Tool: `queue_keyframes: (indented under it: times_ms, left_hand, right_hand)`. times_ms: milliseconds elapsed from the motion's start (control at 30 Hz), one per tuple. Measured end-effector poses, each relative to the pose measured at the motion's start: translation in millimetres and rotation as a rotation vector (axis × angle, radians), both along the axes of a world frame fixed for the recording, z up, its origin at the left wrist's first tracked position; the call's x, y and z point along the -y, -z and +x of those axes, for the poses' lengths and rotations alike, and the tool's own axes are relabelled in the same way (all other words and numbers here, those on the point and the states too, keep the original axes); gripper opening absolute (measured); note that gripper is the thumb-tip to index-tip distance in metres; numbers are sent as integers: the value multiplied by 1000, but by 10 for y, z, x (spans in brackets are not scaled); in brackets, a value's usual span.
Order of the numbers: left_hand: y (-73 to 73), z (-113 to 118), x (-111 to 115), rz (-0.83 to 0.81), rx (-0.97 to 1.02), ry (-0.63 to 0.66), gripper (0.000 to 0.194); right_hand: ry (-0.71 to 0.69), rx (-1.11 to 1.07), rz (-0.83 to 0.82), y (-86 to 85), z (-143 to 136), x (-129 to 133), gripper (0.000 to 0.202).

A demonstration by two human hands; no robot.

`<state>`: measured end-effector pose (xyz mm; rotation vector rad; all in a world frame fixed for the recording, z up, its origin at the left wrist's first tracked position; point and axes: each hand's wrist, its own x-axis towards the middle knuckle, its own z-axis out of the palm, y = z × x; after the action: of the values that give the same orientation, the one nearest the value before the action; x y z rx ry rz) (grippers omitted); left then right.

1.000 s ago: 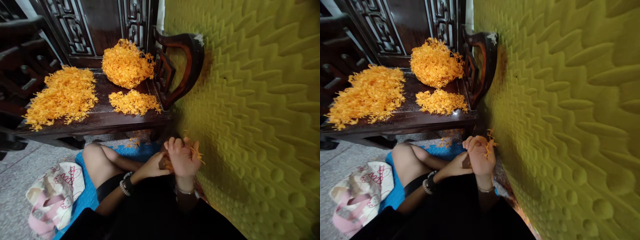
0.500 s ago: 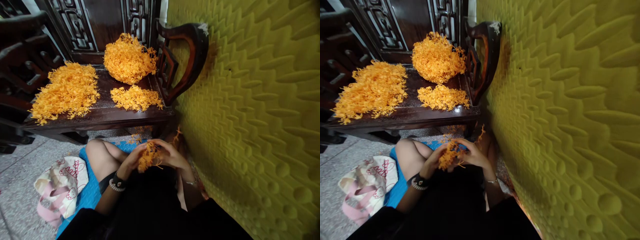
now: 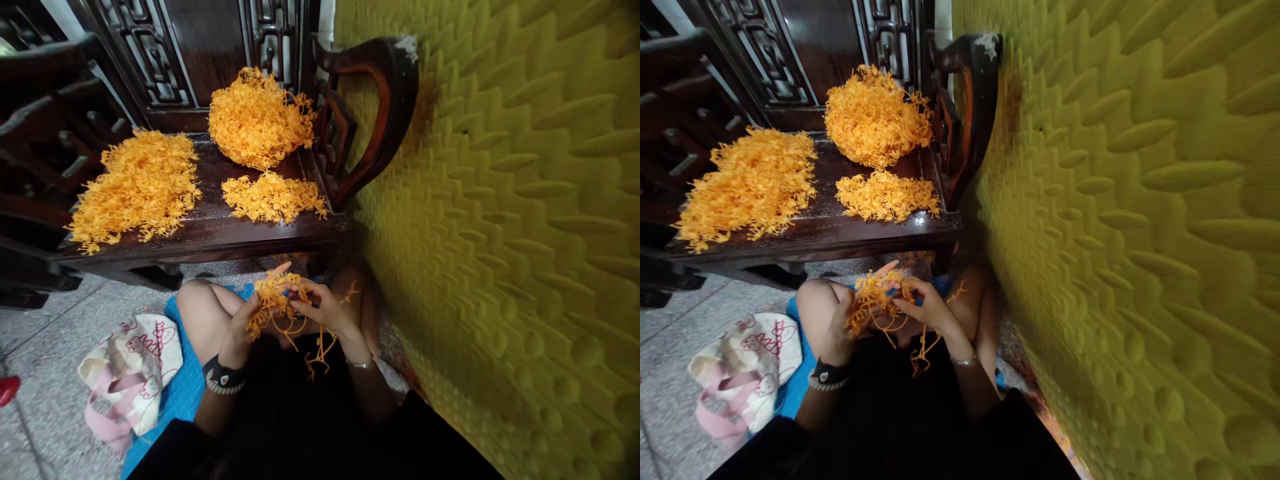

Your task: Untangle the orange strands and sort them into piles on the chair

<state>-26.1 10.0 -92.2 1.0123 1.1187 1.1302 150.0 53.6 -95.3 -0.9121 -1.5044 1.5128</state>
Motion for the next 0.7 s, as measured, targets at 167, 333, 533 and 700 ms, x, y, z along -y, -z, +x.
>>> queue_keyframes:
  times_ms: [167, 333, 533, 700]
  left_hand:
    - [-47, 8, 0, -175, 245, 41, 74]
    - [69, 73, -42, -351, 347, -225, 60]
    - [71, 188, -21, -197, 407, -329, 51]
    - [55, 146, -74, -119, 520, -390, 51]
  right_hand:
    - [273, -333, -244, -24, -54, -20, 29]
    - [246, -678, -410, -108, -42, -39, 23]
    - [184, -816, -428, -93, -33, -7, 23]
    - [166, -911, -417, -87, 55, -3, 27]
